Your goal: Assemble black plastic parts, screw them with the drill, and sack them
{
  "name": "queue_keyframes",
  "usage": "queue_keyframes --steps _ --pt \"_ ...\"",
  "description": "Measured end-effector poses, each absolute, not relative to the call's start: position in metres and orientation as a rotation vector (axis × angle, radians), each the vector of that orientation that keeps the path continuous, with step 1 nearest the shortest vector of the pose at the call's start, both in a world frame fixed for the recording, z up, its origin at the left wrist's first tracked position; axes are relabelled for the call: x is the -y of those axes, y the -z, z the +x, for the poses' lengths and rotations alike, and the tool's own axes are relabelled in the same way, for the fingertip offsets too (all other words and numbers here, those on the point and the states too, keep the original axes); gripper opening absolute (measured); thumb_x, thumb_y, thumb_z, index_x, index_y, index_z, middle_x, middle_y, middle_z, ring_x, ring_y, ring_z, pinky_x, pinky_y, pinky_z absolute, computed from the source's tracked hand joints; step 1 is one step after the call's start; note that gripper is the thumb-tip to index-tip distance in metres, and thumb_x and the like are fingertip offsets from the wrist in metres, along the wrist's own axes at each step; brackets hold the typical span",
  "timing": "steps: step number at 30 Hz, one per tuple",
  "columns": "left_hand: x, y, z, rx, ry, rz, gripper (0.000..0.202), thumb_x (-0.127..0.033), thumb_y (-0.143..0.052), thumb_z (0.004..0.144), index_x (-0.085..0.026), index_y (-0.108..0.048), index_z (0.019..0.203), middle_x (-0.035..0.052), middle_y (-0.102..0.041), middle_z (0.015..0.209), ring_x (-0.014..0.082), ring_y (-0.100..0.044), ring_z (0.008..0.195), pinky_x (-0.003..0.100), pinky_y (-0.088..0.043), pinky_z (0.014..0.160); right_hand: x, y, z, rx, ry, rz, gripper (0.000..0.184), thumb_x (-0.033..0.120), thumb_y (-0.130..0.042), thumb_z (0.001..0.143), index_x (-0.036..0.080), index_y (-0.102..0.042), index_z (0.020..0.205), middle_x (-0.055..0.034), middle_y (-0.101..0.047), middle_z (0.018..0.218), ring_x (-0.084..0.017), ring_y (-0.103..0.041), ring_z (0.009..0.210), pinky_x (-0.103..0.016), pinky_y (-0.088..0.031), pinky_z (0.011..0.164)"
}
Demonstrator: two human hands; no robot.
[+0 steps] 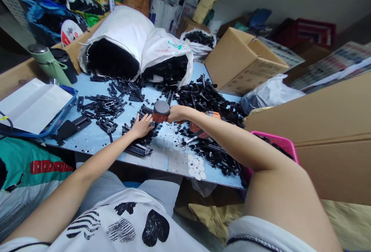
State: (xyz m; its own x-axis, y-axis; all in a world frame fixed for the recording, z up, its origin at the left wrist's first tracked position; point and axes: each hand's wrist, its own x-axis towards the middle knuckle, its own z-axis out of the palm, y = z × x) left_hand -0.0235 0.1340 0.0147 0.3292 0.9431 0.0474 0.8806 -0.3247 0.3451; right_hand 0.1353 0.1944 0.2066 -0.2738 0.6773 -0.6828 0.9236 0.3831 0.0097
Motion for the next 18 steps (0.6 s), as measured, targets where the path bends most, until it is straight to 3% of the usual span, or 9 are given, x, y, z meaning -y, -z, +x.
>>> queue_keyframes --steps 5,13,16,18 --pt "-0.086 -0.015 -0.029 -1.644 -0.297 2.261 0.068 -0.055 -0.021 0.093 -0.008 -0.034 0.140 0.0163 -0.029 0.149 0.0286 -0.019 0.140 0.045 -0.017 0.112 -0.170 -0.224 0.130 -2.068 0.453 1.343 0.020 0.028 -0.062 0.062 0.014 -0.067 0.074 -0.0030 -0.060 0.055 -0.015 -0.057 0.051 -0.024 -0.042 0.049" --pt "-0.071 -0.013 -0.037 -1.612 -0.290 2.263 0.073 -0.060 -0.020 0.090 -0.009 -0.034 0.140 0.0161 -0.029 0.149 0.0270 -0.018 0.140 0.044 -0.014 0.113 -0.158 -0.209 0.120 -2.065 0.474 1.248 0.023 0.021 -0.060 0.061 0.014 -0.067 0.083 -0.0030 -0.063 0.064 -0.015 -0.057 0.056 -0.022 -0.038 0.049" --pt "-0.048 -0.013 -0.046 -1.560 -0.294 2.325 0.085 -0.070 -0.032 0.082 -0.008 -0.033 0.140 0.0180 -0.025 0.150 0.0300 -0.014 0.141 0.046 -0.011 0.114 -0.150 -0.215 0.118 -2.102 0.403 1.222 0.028 0.023 -0.060 0.062 0.015 -0.068 0.088 -0.0047 -0.066 0.073 -0.016 -0.059 0.065 -0.021 -0.038 0.053" --pt "-0.028 -0.011 -0.048 -1.570 -0.274 2.377 0.089 -0.068 -0.045 0.077 -0.006 -0.031 0.141 0.0197 -0.023 0.150 0.0320 -0.012 0.141 0.047 -0.009 0.114 -0.141 -0.224 0.116 -2.154 0.315 1.213 0.032 0.028 -0.061 0.062 0.016 -0.068 0.091 -0.0063 -0.067 0.080 -0.019 -0.061 0.071 -0.023 -0.039 0.054"
